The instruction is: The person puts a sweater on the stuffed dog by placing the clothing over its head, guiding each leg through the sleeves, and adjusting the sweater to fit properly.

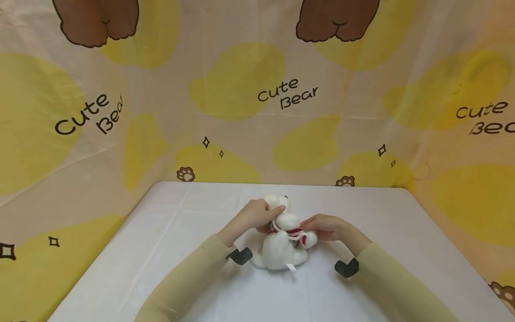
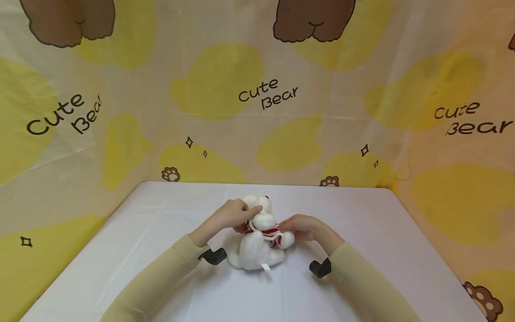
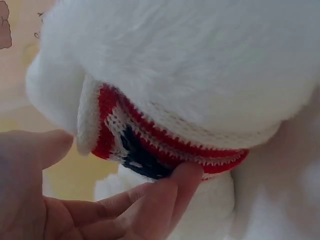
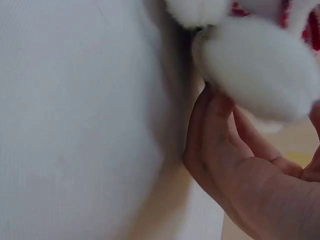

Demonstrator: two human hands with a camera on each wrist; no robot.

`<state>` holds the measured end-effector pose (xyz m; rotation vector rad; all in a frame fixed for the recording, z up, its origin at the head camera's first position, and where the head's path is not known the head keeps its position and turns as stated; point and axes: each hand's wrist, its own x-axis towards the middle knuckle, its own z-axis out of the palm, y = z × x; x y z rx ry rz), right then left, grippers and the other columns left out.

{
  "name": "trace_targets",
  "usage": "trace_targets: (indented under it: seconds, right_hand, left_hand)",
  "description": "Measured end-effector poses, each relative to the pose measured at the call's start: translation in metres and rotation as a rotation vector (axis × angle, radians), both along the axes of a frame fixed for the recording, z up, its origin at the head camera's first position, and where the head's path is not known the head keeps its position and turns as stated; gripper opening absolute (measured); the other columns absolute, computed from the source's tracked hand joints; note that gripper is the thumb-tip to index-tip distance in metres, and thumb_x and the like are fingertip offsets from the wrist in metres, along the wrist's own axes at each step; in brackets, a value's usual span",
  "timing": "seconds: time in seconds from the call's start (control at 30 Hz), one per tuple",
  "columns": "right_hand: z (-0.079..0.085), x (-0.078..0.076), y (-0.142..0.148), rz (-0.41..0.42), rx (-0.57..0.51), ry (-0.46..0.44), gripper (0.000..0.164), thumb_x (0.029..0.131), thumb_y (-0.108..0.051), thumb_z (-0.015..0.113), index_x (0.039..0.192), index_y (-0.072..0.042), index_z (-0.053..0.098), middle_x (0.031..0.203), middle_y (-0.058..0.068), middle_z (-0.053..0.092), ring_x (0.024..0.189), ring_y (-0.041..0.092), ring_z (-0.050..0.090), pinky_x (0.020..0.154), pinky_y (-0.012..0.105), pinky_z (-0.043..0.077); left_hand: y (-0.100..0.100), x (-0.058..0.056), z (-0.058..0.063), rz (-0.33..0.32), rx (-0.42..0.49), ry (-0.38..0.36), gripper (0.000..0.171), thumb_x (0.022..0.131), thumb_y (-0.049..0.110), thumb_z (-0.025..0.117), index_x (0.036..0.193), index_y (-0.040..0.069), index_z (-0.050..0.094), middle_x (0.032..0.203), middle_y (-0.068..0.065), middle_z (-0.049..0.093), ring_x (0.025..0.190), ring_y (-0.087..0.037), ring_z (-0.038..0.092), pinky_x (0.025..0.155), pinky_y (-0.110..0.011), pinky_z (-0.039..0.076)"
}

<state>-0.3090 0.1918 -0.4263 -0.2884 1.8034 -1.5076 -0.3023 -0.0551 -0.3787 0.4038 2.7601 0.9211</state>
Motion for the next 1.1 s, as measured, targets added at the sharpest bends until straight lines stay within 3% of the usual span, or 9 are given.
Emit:
trace_targets:
  seconds: [0.1, 0.2, 0.33, 0.43, 0.63, 0.8, 1.0, 1.1]
  right_hand:
    - [0.0, 0.003, -0.003, 0.021, -0.034, -0.051, 0.037, 0.096, -0.008, 0.046, 0.126, 0.012, 0.051, 0.103, 0.003, 0.066, 0.095, 0.012, 0.061, 0.086, 0.028, 0.051]
    - [0.004, 0.007, -0.008, -0.017, -0.027, -0.059, 0.037, 0.093, -0.007, 0.047, 0.125, 0.011, 0.052, 0.097, 0.002, 0.066, 0.09, 0.012, 0.062, 0.082, 0.027, 0.052]
    - [0.011, 0.011, -0.013, -0.155, 0.029, 0.062, 0.042, 0.088, -0.007, 0.054, 0.125, 0.014, 0.05, 0.097, 0.005, 0.067, 0.087, 0.013, 0.062, 0.08, 0.028, 0.053]
    - [0.016, 0.012, -0.017, -0.265, 0.087, 0.171, 0.048, 0.087, -0.009, 0.06, 0.127, 0.014, 0.049, 0.107, 0.012, 0.065, 0.09, 0.014, 0.062, 0.082, 0.029, 0.053]
    - [0.021, 0.013, -0.019, -0.406, 0.123, 0.251, 0.056, 0.083, -0.015, 0.07, 0.13, 0.006, 0.048, 0.123, 0.019, 0.056, 0.104, 0.022, 0.058, 0.091, 0.036, 0.05]
    - [0.019, 0.013, -0.018, -0.489, 0.12, 0.338, 0.064, 0.076, -0.023, 0.079, 0.129, -0.001, 0.05, 0.127, 0.016, 0.055, 0.116, 0.028, 0.051, 0.098, 0.041, 0.045]
    - [0.015, 0.016, -0.018, -0.536, 0.084, 0.477, 0.059, 0.076, -0.012, 0.078, 0.127, 0.002, 0.051, 0.131, 0.019, 0.054, 0.12, 0.032, 0.053, 0.098, 0.041, 0.045]
    - [0.014, 0.018, -0.018, -0.54, 0.077, 0.563, 0.058, 0.077, -0.007, 0.076, 0.128, 0.004, 0.049, 0.131, 0.023, 0.053, 0.118, 0.035, 0.055, 0.094, 0.038, 0.049]
  left_hand:
    - [0.003, -0.001, 0.001, -0.009, 0.038, -0.03, 0.059, 0.088, 0.064, 0.046, 0.075, 0.008, 0.061, 0.063, -0.005, 0.064, 0.049, -0.015, 0.064, 0.054, -0.027, 0.05]
    - [0.005, -0.001, 0.001, -0.017, 0.077, -0.055, 0.059, 0.086, 0.065, 0.049, 0.078, 0.008, 0.06, 0.066, -0.006, 0.064, 0.05, -0.015, 0.065, 0.055, -0.028, 0.052]
    - [0.008, -0.001, 0.007, -0.018, 0.105, -0.032, 0.056, 0.082, 0.063, 0.057, 0.08, 0.008, 0.059, 0.071, -0.006, 0.064, 0.054, -0.016, 0.066, 0.059, -0.033, 0.055]
    - [0.009, 0.0, 0.012, -0.014, 0.114, 0.016, 0.05, 0.079, 0.057, 0.065, 0.084, 0.008, 0.059, 0.076, -0.004, 0.063, 0.062, -0.013, 0.064, 0.061, -0.032, 0.054]
    - [0.013, 0.001, 0.013, 0.011, 0.155, 0.091, 0.047, 0.074, 0.042, 0.075, 0.103, 0.007, 0.061, 0.092, -0.004, 0.067, 0.082, -0.017, 0.062, 0.066, -0.028, 0.05]
    - [0.013, -0.003, 0.002, 0.052, 0.309, 0.116, 0.046, 0.072, 0.032, 0.079, 0.109, 0.01, 0.064, 0.102, -0.005, 0.069, 0.097, -0.02, 0.063, 0.081, -0.035, 0.051]
    - [0.008, -0.007, -0.014, 0.012, 0.572, 0.09, 0.048, 0.069, 0.015, 0.083, 0.113, 0.011, 0.065, 0.111, -0.006, 0.069, 0.109, -0.022, 0.063, 0.094, -0.041, 0.048]
    - [0.005, -0.009, -0.024, -0.015, 0.649, 0.101, 0.052, 0.066, 0.008, 0.084, 0.114, 0.01, 0.064, 0.115, -0.006, 0.068, 0.112, -0.022, 0.062, 0.094, -0.038, 0.049]
